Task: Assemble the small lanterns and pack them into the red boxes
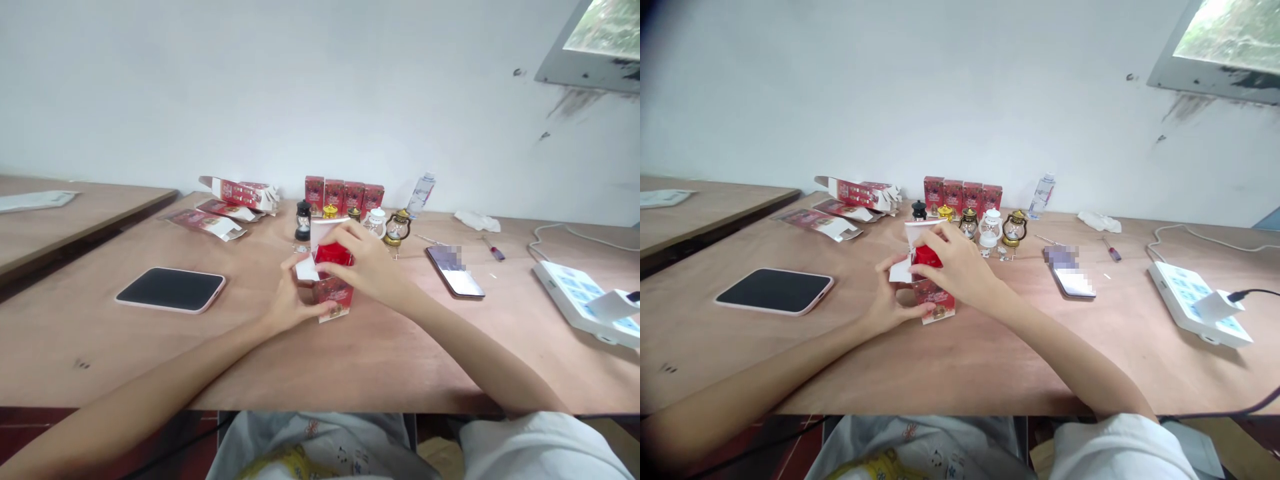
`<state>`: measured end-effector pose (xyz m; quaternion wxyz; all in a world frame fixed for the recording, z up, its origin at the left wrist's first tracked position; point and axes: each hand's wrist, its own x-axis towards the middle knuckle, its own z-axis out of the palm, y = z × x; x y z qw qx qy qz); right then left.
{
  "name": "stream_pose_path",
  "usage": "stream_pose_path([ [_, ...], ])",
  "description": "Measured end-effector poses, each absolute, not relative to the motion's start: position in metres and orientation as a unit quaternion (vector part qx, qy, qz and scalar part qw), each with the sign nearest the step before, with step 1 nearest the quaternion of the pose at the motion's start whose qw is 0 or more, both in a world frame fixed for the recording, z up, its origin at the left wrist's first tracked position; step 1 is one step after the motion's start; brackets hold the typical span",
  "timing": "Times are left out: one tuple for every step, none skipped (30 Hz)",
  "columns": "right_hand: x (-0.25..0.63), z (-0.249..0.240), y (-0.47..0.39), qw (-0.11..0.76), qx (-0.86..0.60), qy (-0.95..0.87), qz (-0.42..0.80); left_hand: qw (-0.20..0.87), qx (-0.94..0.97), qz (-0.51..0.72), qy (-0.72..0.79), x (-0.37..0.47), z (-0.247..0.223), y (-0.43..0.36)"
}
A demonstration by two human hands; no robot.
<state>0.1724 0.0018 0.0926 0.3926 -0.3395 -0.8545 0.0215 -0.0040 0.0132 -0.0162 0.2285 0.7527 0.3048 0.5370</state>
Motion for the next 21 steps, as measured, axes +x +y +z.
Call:
stream_pose_path([
  [0.174, 0.093, 0.003, 0.375, -0.338, -0.863, 0.021, 0.228, 0.753, 0.537, 0.304, -0.004, -0.016, 0.014],
  [0.176, 0.094, 0.005, 0.355, -0.336, -0.873, 0.018, 0.226, 0.754, 0.538, 0.302, -0.005, -0.016, 0.014],
  [0.177, 0.095, 0.006, 0.333, -0.329, -0.883, 0.012, 0.221, 0.756, 0.538, 0.300, -0.005, -0.016, 0.014],
  [0.179, 0.096, 0.007, 0.310, -0.317, -0.896, 0.009, 0.216, 0.759, 0.537, 0.300, -0.006, -0.015, 0.014],
  [0.181, 0.098, 0.007, 0.286, -0.301, -0.910, 0.007, 0.213, 0.763, 0.532, 0.301, -0.006, -0.014, 0.014],
  [0.182, 0.099, 0.007, 0.266, -0.283, -0.921, 0.008, 0.215, 0.767, 0.523, 0.304, -0.007, -0.013, 0.013],
  [0.184, 0.101, 0.007, 0.259, -0.269, -0.928, 0.009, 0.220, 0.770, 0.514, 0.308, -0.007, -0.012, 0.012],
  [0.185, 0.102, 0.007, 0.270, -0.260, -0.927, 0.007, 0.229, 0.772, 0.503, 0.314, -0.007, -0.011, 0.012],
  [0.186, 0.103, 0.006, 0.295, -0.256, -0.921, 0.001, 0.240, 0.775, 0.492, 0.317, -0.007, -0.010, 0.011],
  [0.188, 0.104, 0.006, 0.330, -0.257, -0.909, -0.008, 0.250, 0.778, 0.483, 0.314, -0.007, -0.008, 0.011],
  [0.189, 0.106, 0.005, 0.365, -0.261, -0.894, -0.018, 0.257, 0.782, 0.479, 0.306, -0.007, -0.007, 0.010],
  [0.191, 0.108, 0.005, 0.392, -0.267, -0.880, -0.029, 0.260, 0.786, 0.478, 0.293, -0.007, -0.006, 0.010],
  [0.193, 0.110, 0.005, 0.407, -0.273, -0.871, -0.038, 0.259, 0.792, 0.478, 0.278, -0.007, -0.006, 0.010],
  [0.195, 0.112, 0.005, 0.412, -0.281, -0.866, -0.043, 0.255, 0.798, 0.477, 0.265, -0.007, -0.005, 0.011],
  [0.198, 0.114, 0.005, 0.411, -0.290, -0.863, -0.043, 0.246, 0.805, 0.475, 0.254, -0.008, -0.004, 0.011],
  [0.200, 0.117, 0.006, 0.407, -0.298, -0.863, -0.037, 0.235, 0.814, 0.471, 0.247, -0.009, -0.004, 0.012],
  [0.203, 0.118, 0.007, 0.400, -0.300, -0.866, -0.023, 0.225, 0.822, 0.464, 0.241, -0.009, -0.003, 0.012],
  [0.205, 0.120, 0.008, 0.389, -0.298, -0.872, 0.001, 0.216, 0.829, 0.458, 0.237, -0.010, -0.002, 0.012],
  [0.207, 0.120, 0.010, 0.375, -0.290, -0.880, 0.032, 0.209, 0.833, 0.455, 0.233, -0.011, 0.000, 0.013],
  [0.208, 0.120, 0.011, 0.359, -0.279, -0.888, 0.066, 0.205, 0.836, 0.454, 0.230, -0.011, 0.001, 0.013],
  [0.209, 0.119, 0.013, 0.345, -0.270, -0.894, 0.097, 0.203, 0.837, 0.455, 0.226, -0.011, 0.003, 0.013],
])
